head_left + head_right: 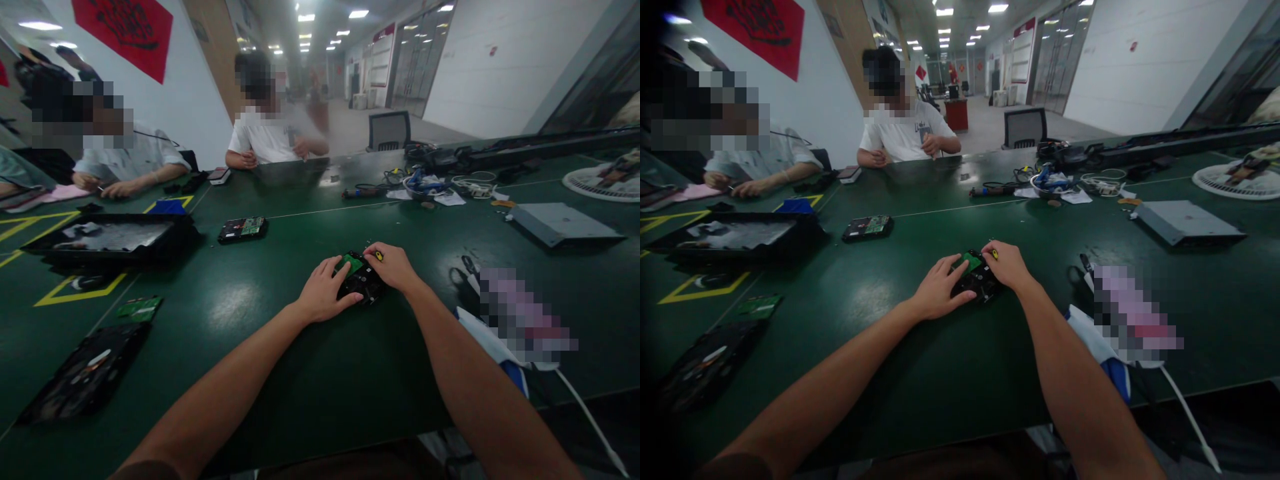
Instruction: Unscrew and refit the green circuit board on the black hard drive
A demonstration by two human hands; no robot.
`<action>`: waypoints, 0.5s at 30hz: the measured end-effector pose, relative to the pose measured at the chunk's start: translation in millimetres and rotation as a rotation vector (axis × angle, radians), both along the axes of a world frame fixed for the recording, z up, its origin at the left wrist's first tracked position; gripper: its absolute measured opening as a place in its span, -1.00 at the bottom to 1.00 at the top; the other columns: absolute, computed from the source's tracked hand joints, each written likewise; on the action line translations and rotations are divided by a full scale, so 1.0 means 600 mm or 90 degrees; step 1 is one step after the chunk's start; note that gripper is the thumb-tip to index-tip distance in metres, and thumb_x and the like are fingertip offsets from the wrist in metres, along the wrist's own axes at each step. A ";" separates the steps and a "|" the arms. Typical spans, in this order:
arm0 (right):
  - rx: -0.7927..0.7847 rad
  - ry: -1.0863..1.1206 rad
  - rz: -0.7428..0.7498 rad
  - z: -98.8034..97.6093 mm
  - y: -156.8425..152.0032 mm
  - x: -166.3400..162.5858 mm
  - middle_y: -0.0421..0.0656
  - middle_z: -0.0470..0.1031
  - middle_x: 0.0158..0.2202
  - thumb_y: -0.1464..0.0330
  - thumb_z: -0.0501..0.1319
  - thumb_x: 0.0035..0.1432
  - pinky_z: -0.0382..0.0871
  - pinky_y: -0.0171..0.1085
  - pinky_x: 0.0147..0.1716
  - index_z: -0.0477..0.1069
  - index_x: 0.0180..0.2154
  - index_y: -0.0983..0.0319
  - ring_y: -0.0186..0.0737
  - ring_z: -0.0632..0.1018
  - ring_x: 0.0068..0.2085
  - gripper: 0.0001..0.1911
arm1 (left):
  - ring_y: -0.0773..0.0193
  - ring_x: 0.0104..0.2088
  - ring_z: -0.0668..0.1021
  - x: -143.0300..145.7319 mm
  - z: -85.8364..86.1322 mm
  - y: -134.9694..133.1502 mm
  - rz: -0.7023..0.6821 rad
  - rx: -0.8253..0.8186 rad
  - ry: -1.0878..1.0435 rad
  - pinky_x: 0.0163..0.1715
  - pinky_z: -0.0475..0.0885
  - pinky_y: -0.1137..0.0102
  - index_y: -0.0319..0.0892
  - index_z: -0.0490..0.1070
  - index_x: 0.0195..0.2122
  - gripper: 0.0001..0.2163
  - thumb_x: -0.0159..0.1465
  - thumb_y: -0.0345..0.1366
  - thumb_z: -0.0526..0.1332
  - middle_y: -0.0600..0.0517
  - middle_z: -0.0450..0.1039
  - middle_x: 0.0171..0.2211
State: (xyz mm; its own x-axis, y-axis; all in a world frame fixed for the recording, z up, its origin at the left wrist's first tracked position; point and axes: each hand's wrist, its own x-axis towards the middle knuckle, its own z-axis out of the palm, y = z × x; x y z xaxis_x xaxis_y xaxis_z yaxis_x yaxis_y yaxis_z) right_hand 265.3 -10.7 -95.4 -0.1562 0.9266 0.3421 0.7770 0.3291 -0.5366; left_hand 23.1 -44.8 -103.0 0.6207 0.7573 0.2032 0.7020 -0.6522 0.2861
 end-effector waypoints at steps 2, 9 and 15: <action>0.007 -0.022 0.028 -0.001 0.001 0.002 -0.14 0.64 -0.17 0.37 0.22 0.33 0.38 -0.16 -0.04 0.55 -0.22 0.16 -0.13 0.60 -0.12 -0.88 | -0.16 0.45 0.13 -0.005 -0.001 0.001 -0.016 0.004 -0.002 0.39 0.14 -0.06 -0.15 0.07 0.46 -0.14 0.30 0.33 0.07 -0.21 0.03 0.47; 0.010 -0.058 0.046 -0.012 0.006 0.005 -0.11 0.59 -0.19 0.36 0.24 0.33 0.37 -0.14 -0.08 0.53 -0.25 0.18 -0.11 0.57 -0.14 -0.90 | -0.05 0.47 0.10 -0.012 -0.002 0.005 -0.023 0.000 0.007 0.44 0.08 0.06 -0.25 0.21 0.39 -0.14 0.30 0.35 0.03 -0.20 0.04 0.47; 0.001 -0.056 0.049 -0.013 0.005 0.006 -0.10 0.57 -0.17 0.35 0.27 0.31 0.38 -0.13 -0.05 0.54 -0.25 0.18 -0.11 0.56 -0.12 -0.92 | 0.00 0.48 0.08 -0.013 -0.002 0.004 -0.007 -0.009 0.023 0.43 0.14 0.09 -0.19 0.17 0.42 -0.14 0.30 0.35 0.02 -0.14 0.03 0.48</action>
State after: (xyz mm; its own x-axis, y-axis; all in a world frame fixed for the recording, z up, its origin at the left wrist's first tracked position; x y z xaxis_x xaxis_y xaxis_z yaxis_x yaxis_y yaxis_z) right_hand 268.9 -8.0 -103.1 -0.2570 0.9100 0.3255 0.7933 0.3910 -0.4667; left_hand 15.6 -42.5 -104.3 0.6355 0.7531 0.1702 0.7048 -0.6558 0.2705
